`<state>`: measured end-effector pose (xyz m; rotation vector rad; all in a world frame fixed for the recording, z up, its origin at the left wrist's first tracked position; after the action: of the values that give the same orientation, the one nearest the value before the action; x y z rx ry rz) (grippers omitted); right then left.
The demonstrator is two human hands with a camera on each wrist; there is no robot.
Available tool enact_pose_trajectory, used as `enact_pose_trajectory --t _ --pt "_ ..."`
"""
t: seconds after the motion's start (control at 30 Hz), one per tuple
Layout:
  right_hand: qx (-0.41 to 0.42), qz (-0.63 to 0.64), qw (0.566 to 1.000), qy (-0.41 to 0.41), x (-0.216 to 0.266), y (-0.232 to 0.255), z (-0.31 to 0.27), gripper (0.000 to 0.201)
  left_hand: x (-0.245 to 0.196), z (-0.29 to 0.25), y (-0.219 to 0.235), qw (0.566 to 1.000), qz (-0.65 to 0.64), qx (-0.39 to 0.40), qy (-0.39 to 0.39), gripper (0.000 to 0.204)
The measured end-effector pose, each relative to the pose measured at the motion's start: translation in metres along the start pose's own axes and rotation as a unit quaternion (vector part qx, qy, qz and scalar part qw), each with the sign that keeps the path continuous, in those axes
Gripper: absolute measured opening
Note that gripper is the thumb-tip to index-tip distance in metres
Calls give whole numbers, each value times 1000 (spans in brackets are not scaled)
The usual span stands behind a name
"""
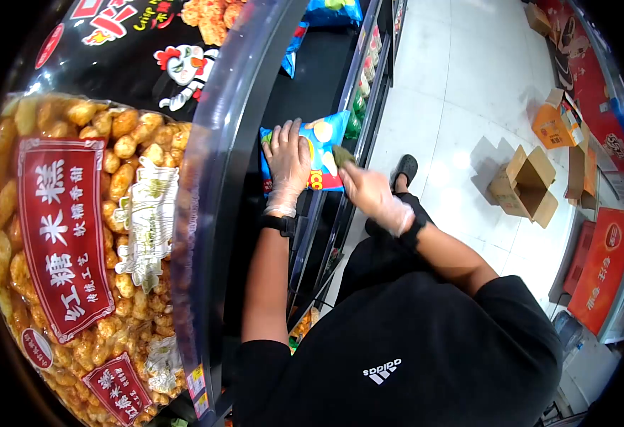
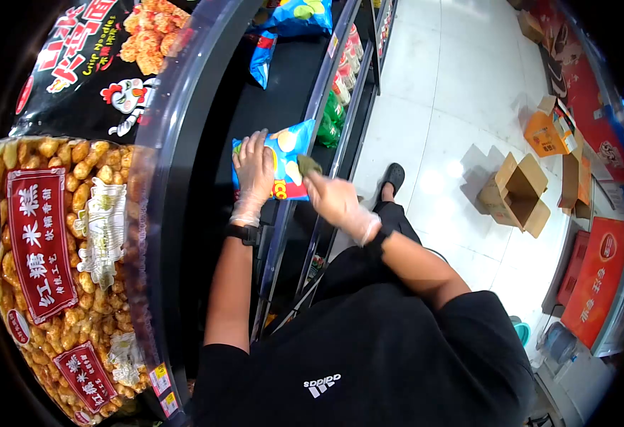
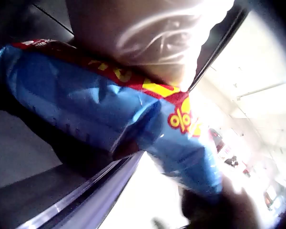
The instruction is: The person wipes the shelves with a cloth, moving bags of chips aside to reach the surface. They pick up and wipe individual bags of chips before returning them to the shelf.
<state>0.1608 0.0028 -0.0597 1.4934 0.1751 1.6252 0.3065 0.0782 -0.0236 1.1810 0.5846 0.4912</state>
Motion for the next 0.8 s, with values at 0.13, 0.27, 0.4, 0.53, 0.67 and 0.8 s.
enact_pose_trajectory --t 0.13,0.27,0.4,0.53,0.67,0.8 --pt "-95 32 991 -91 -64 5 42 32 -1 -3 -2 1000 -6 -5 -10 40" --pt "-124 54 985 -106 -27 62 31 27 1 -3 -7 999 20 36 13 41" --pt "-60 50 995 66 8 36 15 21 4 -3 -6 999 -7 48 13 41" --pt "-53 28 995 -79 -35 44 11 25 7 -2 6 998 -66 15 8 42" --pt "-78 -6 993 -85 -73 81 -6 31 43 -30 45 947 -271 3 175 45" --pt "-105 1 976 -192 -117 123 -42 35 110 -86 61 917 -299 -74 255 41"
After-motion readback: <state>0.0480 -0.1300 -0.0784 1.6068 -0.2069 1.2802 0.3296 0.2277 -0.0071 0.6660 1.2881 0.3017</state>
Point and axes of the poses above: each hand's wrist, its own z-axis towards the middle knuckle, its own y-axis out of the back of the hand, x = y × z, the point moved 9 cm from there along z, towards the middle knuckle, and after that the axes turned 6 degrees about y, right-handed, at the moved point
